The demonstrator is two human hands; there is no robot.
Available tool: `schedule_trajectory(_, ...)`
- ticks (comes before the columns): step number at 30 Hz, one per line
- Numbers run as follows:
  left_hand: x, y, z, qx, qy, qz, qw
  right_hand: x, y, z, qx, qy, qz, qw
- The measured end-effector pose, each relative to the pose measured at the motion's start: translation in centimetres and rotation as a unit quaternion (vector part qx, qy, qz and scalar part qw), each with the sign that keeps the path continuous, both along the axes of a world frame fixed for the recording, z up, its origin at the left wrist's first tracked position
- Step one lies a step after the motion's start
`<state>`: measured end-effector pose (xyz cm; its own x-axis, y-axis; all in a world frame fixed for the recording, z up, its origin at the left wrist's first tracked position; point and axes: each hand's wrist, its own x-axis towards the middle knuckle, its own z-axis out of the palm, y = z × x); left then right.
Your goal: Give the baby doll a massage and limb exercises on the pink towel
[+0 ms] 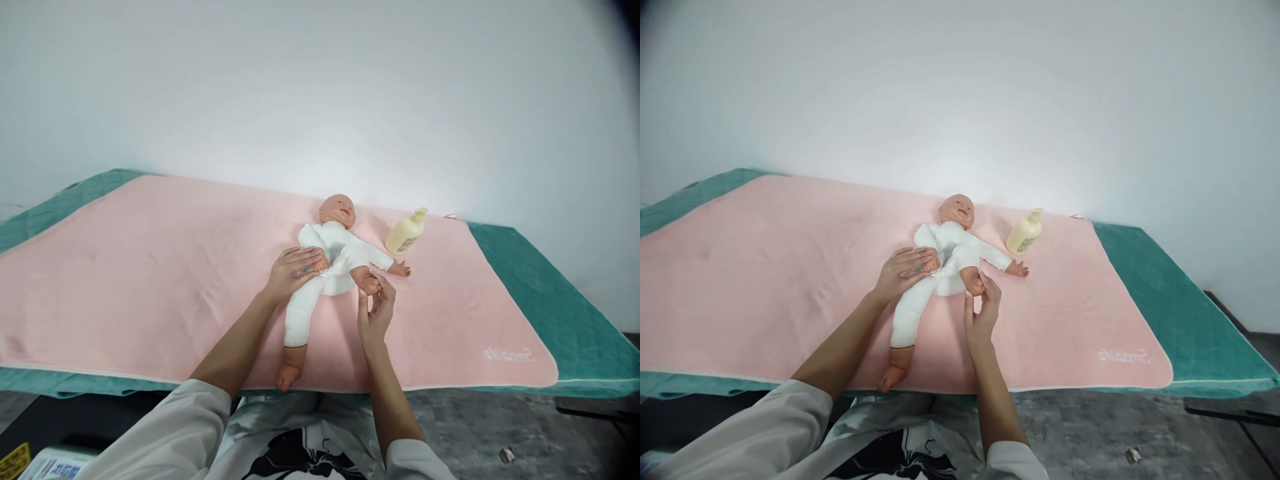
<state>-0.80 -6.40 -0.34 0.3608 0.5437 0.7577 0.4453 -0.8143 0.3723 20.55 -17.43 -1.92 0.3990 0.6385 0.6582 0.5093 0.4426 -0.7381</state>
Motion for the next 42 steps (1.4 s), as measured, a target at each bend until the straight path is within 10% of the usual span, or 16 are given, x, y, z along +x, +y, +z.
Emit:
schedule_trajectory(11,-0.1,-0.4,0.0,-0.088,-0.17,0.041,0.981,0.2,-1.6,0.3,-0.005,0.002,0.008,1.0)
schedule_trajectory(25,-0.5,-0.5,1.5,-0.233,-0.414,0.12,0.872,0.7,-7.0,-1.1,-0.058,-0.008,-0.01,0.998)
schedule_trajectory(36,-2.5,1.9,0.0,-0.343,-0.57,0.167,0.728,1.7,-10.8,-3.5,-0.079,-0.078,0.007,0.994)
schedule_trajectory(42,-3.1,2.3,-1.0,-0.374,-0.552,0.17,0.725,1.8,-13.0,-4.5,-0.08,-0.123,0.011,0.989)
